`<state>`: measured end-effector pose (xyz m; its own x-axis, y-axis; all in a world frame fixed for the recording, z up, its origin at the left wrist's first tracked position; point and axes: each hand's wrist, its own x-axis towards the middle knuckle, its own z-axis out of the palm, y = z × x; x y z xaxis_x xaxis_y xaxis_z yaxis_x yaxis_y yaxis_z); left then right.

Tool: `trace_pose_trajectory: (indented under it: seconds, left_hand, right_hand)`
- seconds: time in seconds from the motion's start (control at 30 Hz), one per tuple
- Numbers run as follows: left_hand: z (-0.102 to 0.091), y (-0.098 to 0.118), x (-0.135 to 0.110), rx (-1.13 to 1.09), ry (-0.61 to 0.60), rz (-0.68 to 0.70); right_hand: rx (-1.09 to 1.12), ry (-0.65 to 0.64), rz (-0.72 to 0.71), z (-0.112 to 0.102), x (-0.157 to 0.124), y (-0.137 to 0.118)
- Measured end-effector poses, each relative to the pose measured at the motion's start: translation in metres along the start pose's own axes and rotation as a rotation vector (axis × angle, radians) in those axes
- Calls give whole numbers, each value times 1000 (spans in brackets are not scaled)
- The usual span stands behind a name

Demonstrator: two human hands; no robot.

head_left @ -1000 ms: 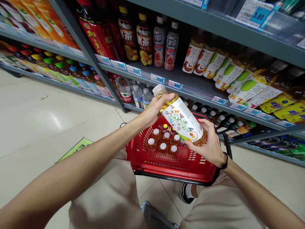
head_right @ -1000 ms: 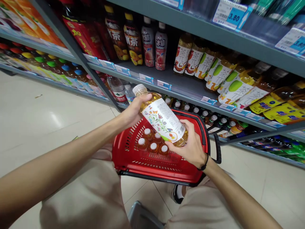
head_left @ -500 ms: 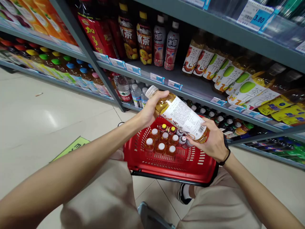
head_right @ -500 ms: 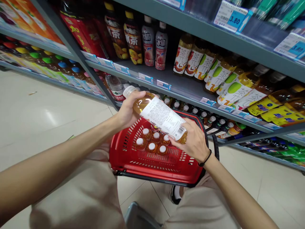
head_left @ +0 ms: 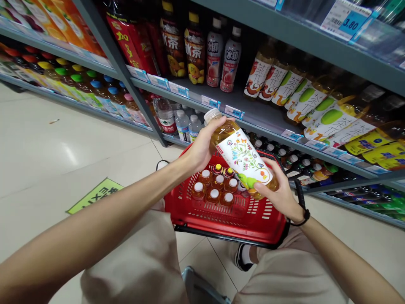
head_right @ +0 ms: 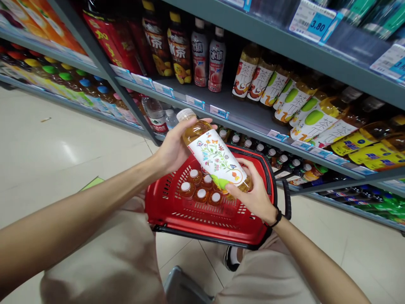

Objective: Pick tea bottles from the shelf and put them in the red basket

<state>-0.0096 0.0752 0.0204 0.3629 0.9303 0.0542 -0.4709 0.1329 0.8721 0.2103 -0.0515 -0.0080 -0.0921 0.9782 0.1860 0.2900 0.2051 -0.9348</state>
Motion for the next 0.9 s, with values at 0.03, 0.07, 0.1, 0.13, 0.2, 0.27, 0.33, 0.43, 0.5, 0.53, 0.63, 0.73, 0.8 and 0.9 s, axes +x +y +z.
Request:
trace_pose_trajectory:
  seconds: [0.03, 0.07, 0.1, 0.13, 0.2, 0.27, 0.33, 0.43, 0.5, 0.53, 0.63, 0.73, 0.8, 0.9]
  left_hand:
    - [0, 0, -1, 5, -8, 12]
    - [0, -1, -3, 10, -15, 27]
    - [1, -1, -4, 10, -19, 39]
    - [1, -1, -6, 4, -22, 44]
    - [1, -2, -9, -26, -18, 35]
    - [0, -3, -11, -56, -27, 17]
    - [-1, -5, -13, -60, -46, 15]
    - [-1, -9, -15, -3, -22, 28]
    - [0, -11, -16, 44, 25, 52]
    - [1, -13, -17, 63, 40, 70]
    - [5, -18, -20, 138, 41, 117]
    - [7, -28, -22, 261, 10, 101]
    - [8, -39, -22, 353, -34, 82]
    - [10, -62, -23, 525, -106, 53]
  right_hand:
    - [84, -16, 46, 1, -1, 1]
    - [147, -27, 93, 2, -1, 2]
    - [188, -29, 139, 2, -1, 4]
    - [211, -31, 187, 1, -1, 5]
    - [223, -58, 288, -1, 0, 6]
    - [223, -126, 373, -3, 2, 6]
    - [234, -196, 426, -6, 4, 5]
    - [285, -260, 492, -8, 9, 5]
    - [363, -300, 548, -8, 13, 9]
    - [399, -313, 562, -8, 15, 11]
    - [376, -378, 522, -6, 21, 20]
    - [232, -505, 441, -9, 27, 27]
    - [130, -566, 391, -14, 31, 31]
    - [-223, -685, 330, -31, 34, 42]
